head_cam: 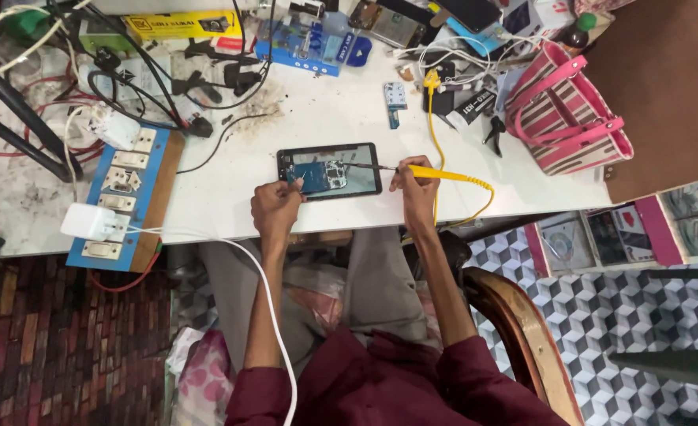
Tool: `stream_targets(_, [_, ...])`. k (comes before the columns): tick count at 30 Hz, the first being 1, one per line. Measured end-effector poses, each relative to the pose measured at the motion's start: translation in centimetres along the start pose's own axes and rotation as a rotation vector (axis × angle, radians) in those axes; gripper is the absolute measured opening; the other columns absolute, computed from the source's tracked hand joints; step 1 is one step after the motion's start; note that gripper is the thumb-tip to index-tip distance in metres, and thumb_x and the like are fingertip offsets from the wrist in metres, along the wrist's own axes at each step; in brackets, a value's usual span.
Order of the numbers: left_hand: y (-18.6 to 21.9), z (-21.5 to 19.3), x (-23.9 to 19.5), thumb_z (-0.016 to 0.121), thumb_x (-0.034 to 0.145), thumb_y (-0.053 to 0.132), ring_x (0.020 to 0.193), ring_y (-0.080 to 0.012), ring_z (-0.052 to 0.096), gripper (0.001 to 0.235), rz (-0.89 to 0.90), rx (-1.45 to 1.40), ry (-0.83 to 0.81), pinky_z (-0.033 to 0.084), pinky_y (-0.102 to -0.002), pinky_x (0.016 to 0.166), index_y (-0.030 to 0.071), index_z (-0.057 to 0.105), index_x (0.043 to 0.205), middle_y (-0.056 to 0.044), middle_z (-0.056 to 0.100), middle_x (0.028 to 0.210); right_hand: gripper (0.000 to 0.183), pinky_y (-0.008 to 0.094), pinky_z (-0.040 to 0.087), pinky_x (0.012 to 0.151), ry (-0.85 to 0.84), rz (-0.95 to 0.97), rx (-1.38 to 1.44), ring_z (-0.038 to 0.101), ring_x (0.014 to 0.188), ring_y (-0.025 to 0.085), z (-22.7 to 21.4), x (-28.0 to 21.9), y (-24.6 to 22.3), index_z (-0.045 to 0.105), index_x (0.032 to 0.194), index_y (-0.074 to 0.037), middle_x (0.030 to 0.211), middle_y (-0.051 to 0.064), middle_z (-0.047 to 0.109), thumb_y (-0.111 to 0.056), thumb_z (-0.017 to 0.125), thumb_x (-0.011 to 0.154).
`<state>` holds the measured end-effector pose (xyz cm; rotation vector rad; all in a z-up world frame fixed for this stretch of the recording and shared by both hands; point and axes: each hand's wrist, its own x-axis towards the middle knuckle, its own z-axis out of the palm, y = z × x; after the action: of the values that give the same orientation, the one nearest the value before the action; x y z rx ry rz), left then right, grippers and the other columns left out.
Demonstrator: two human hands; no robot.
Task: The person uses a soldering iron and a metal tool to work on the internal components of a disassembled tablet. They repeatedly apply heat and manipulate small parts on the circuit board while seated at a cluttered workbench.
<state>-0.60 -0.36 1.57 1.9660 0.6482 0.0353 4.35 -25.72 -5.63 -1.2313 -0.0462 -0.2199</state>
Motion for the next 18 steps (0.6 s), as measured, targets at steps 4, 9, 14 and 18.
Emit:
stream_targets(4, [-0.11,0.20,0.01,0.074,0.090,0.035,0.049,-0.0169,0.060,0.034,0.017,0.007,0.014,0.047,-0.034,0.056,0.008,0.076,0.071,-0.006,0.068,0.058,0.004,0.028,0.054,0.067,-0.076,0.004,-0.020,0.059,0.069,0.011,0.21,-0.06,-0.04,0.063,0.102,0.003,0.082,0.006,0.063,-0.001,0.065,0.101])
stream_targets(9, [-0.78,0.59,-0.02,0.073,0.090,0.034,0.054,-0.0209,0.065,0.032,0.031,0.023,0.050,0.049,-0.036,0.059,0.007,0.076,0.073,-0.005,0.072,0.063,0.007,0.026,0.058,0.068,-0.087,0.009,-0.046,0.066,0.072,0.011,0.41,-0.15,0.73,0.063,0.103,0.003,0.087,0.007,0.067,0.005,0.066,0.097])
stream_targets(14, [-0.47,0.68,0.17,0.074,0.089,0.032,0.058,-0.0198,0.068,0.031,0.045,0.011,0.056,0.051,-0.035,0.062,0.006,0.075,0.073,-0.005,0.074,0.067,0.006,0.027,0.060,0.068,-0.089,0.008,-0.055,0.067,0.072,0.011,0.48,0.06,0.83,0.063,0.103,0.004,0.089,0.009,0.069,0.005,0.066,0.097])
stream_targets(18, [-0.68,0.77,0.37,0.075,0.088,0.032,0.060,-0.0194,0.068,0.027,-0.002,0.028,0.056,0.051,-0.035,0.063,0.009,0.077,0.076,-0.004,0.075,0.068,0.007,0.027,0.060,0.068,-0.093,-0.009,-0.086,0.068,0.073,0.011,0.54,0.25,0.86,0.062,0.102,0.004,0.090,0.008,0.069,0.005,0.067,0.098])
